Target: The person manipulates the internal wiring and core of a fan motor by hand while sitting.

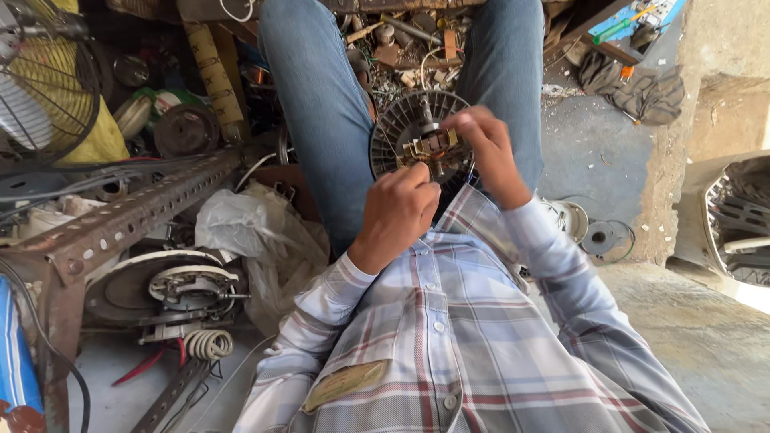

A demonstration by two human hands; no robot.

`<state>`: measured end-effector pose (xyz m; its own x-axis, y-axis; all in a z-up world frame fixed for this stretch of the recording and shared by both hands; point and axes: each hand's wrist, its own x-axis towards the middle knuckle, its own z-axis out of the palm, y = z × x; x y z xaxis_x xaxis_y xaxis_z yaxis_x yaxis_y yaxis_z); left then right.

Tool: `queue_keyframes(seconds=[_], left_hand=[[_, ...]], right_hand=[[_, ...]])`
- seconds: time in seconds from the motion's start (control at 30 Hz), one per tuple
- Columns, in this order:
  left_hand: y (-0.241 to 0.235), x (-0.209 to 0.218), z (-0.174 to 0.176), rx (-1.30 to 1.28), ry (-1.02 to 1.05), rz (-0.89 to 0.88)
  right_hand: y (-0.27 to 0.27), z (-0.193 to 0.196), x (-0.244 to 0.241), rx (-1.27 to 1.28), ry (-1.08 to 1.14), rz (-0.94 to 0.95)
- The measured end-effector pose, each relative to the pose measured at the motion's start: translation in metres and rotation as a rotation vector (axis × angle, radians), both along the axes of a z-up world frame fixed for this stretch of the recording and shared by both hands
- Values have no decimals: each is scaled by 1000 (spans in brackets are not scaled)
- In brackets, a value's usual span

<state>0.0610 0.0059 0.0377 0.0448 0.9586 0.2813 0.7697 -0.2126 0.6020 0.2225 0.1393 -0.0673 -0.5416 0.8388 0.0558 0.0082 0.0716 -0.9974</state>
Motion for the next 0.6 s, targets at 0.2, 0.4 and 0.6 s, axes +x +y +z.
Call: queue_keyframes(seconds=[0.2,0.4,0.6], left_hand=[[-6,-2,-4,-49,3,-82],[25,-16,30,71,82,-156],[98,-27,0,142,141,-59]], right_hand=[[-58,41,16,881,-299,9],[-65,25,12,561,-231,-141],[-55,14,3,238,-242,-293]])
